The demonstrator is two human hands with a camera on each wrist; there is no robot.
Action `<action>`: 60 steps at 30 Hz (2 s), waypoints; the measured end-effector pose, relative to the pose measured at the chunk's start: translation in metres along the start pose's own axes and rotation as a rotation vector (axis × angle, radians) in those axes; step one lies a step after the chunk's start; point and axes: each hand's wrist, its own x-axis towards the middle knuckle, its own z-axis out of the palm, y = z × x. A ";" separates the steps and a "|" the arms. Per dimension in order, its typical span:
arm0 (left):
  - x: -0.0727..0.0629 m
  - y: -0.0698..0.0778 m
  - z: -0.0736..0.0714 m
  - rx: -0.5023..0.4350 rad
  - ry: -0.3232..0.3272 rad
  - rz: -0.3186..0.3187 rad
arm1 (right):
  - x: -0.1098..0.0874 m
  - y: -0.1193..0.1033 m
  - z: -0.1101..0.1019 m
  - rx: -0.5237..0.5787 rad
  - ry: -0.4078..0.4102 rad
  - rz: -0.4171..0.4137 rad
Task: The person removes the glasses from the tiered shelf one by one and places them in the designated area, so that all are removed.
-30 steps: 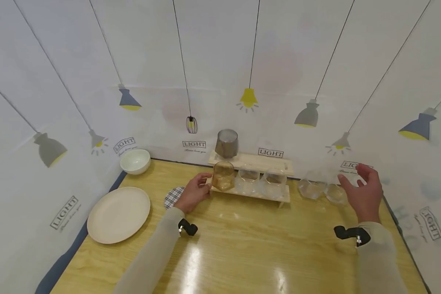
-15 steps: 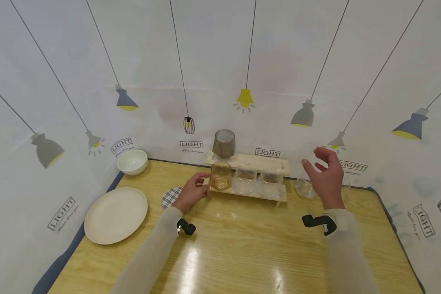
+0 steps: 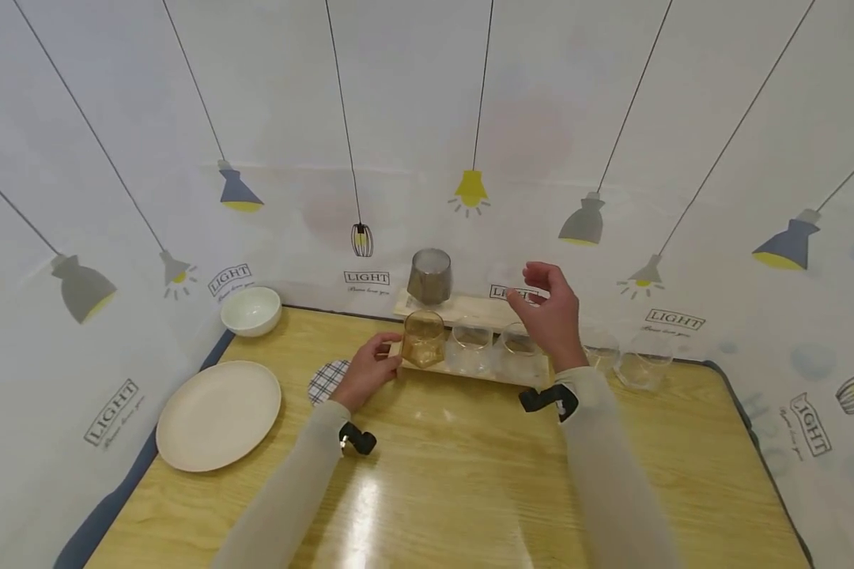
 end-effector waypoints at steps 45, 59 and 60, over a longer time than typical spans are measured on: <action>-0.003 0.012 0.003 -0.028 0.006 -0.012 | 0.046 -0.020 0.108 -0.054 -0.348 0.105; -0.003 0.017 -0.002 -0.031 -0.014 -0.024 | 0.039 -0.036 0.050 0.039 -0.221 0.015; -0.003 0.017 -0.002 -0.028 -0.014 -0.025 | 0.037 -0.036 0.044 0.047 -0.213 0.009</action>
